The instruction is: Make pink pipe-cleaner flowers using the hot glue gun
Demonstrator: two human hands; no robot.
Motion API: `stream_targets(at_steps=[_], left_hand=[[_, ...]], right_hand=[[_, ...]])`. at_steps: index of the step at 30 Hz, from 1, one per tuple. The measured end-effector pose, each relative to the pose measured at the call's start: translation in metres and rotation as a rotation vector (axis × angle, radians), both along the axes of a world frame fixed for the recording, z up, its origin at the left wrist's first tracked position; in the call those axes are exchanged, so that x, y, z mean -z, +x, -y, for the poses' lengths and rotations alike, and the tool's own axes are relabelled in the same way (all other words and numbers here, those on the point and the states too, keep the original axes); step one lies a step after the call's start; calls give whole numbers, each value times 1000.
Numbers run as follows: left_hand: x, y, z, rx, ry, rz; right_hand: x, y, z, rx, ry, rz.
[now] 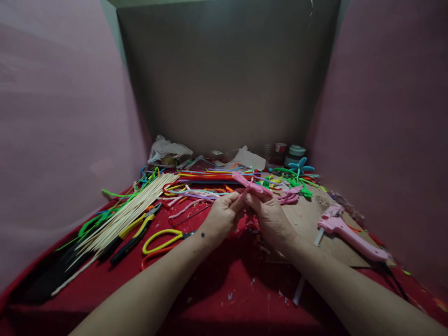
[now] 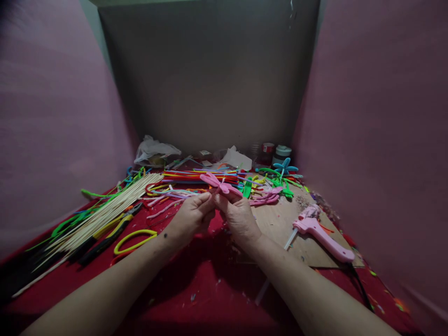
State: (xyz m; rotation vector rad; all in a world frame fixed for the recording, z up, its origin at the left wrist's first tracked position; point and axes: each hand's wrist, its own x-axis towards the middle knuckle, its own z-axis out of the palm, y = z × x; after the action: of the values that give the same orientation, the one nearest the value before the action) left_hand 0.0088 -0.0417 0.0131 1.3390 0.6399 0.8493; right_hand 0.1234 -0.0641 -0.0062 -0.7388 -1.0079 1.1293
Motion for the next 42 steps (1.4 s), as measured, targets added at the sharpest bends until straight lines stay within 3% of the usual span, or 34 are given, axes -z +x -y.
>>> stream_targets(at_steps=[7, 17, 22, 26, 31, 35, 42], left_hand=[[-1, -4, -1, 143, -211, 94], [1, -8, -4, 237, -334, 221], [1, -11, -7, 363, -342, 255], [0, -11, -6, 370, -326, 229], [2, -11, -7, 393, -262, 150], [0, -10, -5, 279, -28, 3], [2, -4, 6, -243, 537, -250]], right_hand=[[0, 1, 0, 21, 3, -50], [2, 3, -3, -35, 23, -50], [-3, 4, -1, -96, 6, -60], [-4, 4, -1, -40, 71, -63], [-1, 6, -1, -16, 18, -78], [-1, 5, 0, -61, -25, -75], [-7, 1, 2, 18, 13, -163]])
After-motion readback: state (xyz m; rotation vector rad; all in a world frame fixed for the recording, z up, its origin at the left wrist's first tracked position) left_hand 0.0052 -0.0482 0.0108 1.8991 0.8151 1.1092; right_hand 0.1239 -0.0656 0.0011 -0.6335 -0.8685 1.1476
